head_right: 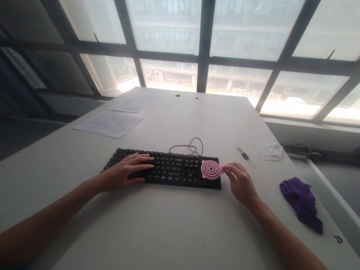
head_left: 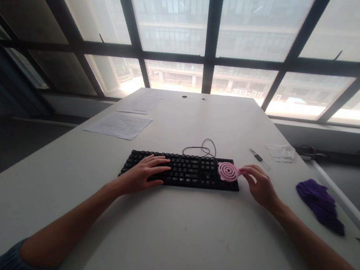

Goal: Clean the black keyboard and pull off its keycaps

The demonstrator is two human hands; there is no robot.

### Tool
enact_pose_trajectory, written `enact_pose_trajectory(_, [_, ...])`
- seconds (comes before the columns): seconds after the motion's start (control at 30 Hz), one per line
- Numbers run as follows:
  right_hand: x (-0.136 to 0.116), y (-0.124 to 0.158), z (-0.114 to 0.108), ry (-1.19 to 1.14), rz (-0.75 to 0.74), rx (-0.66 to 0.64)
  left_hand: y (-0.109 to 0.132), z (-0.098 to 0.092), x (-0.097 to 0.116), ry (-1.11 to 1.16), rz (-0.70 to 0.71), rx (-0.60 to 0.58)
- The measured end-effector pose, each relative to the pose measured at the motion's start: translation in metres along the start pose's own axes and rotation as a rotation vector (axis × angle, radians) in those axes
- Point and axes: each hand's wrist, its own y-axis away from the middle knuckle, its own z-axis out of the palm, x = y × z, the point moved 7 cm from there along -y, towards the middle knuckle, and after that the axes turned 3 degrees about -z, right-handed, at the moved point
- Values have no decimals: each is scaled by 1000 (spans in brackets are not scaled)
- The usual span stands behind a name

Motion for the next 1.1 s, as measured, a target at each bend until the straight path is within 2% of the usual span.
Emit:
enact_pose_trajectory(0.73, [-25,0,19,-16,20,-28,1,-1,-6,-1,-6,-4])
enact_pose_trajectory(0.83, [-24,0,18,3,23,-24,2,-8,-19,-24,-102,89])
enact_pose_trajectory(0.97, [-24,0,18,18,3,-17,10,-18,-48,-106,-357,308])
enact_pose_trajectory(1.03, [-25,0,18,16,-11,-8,13,-17,-57,-126,-422,350])
enact_pose_trajectory(1.1, [-25,0,18,7,-12,1,14,-14,-58,-117,-439,345])
